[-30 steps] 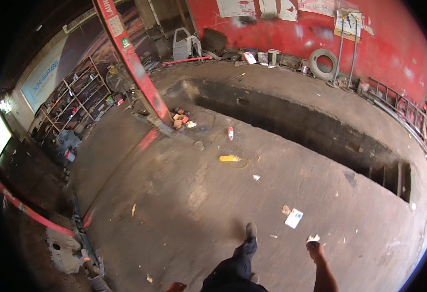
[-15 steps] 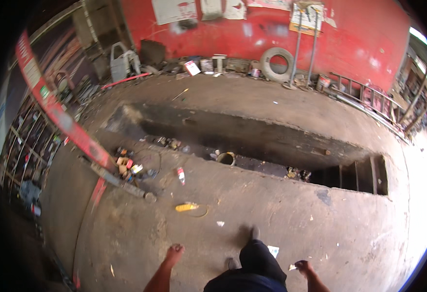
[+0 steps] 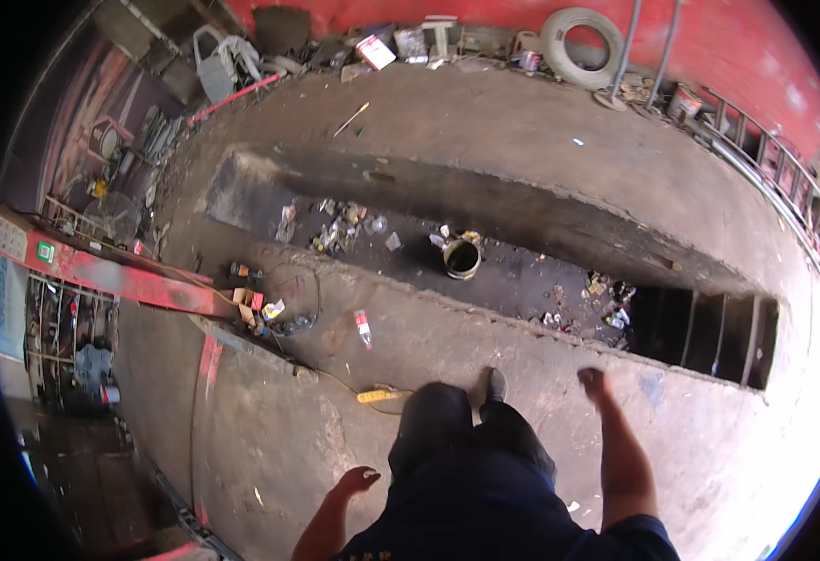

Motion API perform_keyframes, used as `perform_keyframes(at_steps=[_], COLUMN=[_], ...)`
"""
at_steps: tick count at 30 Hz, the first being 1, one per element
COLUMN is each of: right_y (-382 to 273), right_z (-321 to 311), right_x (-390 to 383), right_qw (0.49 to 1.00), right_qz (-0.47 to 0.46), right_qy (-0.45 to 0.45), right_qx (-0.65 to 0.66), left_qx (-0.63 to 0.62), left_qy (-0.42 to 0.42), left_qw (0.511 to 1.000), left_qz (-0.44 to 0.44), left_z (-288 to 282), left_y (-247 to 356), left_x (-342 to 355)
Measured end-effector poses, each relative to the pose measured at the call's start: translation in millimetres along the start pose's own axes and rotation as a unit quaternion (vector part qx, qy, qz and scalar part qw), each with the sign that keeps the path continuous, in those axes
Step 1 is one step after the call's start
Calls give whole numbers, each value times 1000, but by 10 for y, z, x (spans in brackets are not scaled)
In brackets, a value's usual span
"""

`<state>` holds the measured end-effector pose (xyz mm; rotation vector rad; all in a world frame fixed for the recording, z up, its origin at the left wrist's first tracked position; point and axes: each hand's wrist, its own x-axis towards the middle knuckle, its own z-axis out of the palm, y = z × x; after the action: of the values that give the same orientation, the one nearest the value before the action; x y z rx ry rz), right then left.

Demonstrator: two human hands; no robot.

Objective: The person walks through a cluttered auto repair shop, picks up a red engine support bar, and carries it to a white car with an open hood. They position the support bar across the engine bay and adjust it to fit.

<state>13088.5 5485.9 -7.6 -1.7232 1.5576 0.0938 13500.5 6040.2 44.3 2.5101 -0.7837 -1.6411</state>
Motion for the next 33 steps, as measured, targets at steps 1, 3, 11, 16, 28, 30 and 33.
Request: perform_keyframes(at_steps=[1, 3, 11, 16, 28, 30, 33], right_y=[-574, -1255, -2014, -2108, -2914, -3091, -4523], right_z=[-335, -697, -874, -595, -783, -806, -860], right_x=[221, 739, 2095, 2176, 5772, 7076, 8956], right_qw=[998, 991, 997, 969, 782, 683, 823], right_qz=[-47, -113, -63, 8, -169, -303, -202], right_qy=[-14, 5, -7, -162, -461, -428, -231], right_qx=[36, 69, -42, -188, -384, -508, -477], left_qx=[-43, -117, -81, -290, -422, -491, -574], left_qy=[13, 27, 143, 222, 298, 311, 148], left_qw=[999, 990, 985, 931, 854, 792, 759], left_qz=[-29, -71, -50, 25, -64, -187, -269], left_z=[-31, -165, -1463, -3278, -5107, -4935, -4752], left_y=[133, 271, 626, 1669, 2635, 2895, 3172], left_x=[-107, 1, 1795, 2701, 4826, 4690, 4247])
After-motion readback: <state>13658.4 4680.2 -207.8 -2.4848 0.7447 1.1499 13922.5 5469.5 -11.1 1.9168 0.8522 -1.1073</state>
